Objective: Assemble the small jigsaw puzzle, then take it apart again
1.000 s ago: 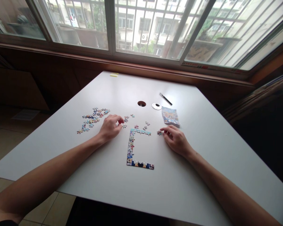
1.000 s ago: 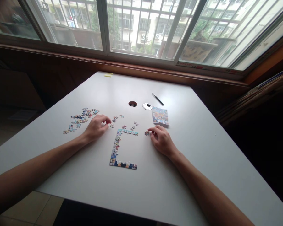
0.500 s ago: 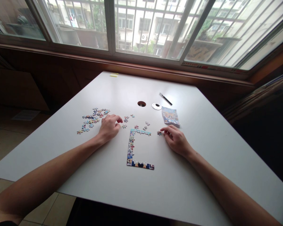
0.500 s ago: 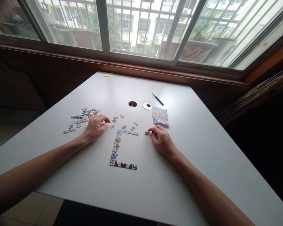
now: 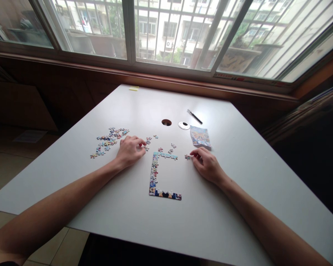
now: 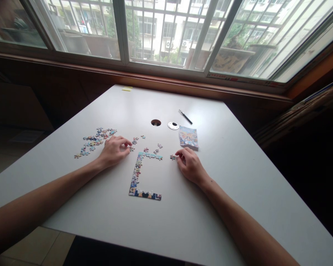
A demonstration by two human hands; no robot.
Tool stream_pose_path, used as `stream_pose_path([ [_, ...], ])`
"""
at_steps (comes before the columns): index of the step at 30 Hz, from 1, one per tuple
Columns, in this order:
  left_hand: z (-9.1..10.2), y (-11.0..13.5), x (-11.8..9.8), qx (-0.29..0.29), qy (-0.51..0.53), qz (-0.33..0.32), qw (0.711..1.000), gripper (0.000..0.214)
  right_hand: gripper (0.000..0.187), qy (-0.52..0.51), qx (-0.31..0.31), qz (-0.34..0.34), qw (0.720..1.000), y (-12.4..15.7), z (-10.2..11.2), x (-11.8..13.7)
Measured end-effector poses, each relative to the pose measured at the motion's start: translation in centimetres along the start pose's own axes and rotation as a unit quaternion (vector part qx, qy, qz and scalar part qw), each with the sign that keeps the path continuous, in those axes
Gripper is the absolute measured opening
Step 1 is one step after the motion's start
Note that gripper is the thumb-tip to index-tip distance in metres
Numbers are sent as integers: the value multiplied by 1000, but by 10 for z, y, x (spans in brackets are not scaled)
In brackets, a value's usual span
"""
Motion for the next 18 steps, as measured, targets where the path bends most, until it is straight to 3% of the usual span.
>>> stream_pose_path([
  [18, -1, 1, -3, 12, -22, -5, 1000, 13, 10, -1, 2, 13, 1000, 1, -2, -3],
])
Point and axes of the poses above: each hand's wrist, its own y-axis away from the middle knuckle, its own z-axis out of the back of the hand, x = y × z, the point moved 5 cm from there along -y, towards the middle knuckle, and after that the axes turned 14 degrees about z, right-handed, at the moved point
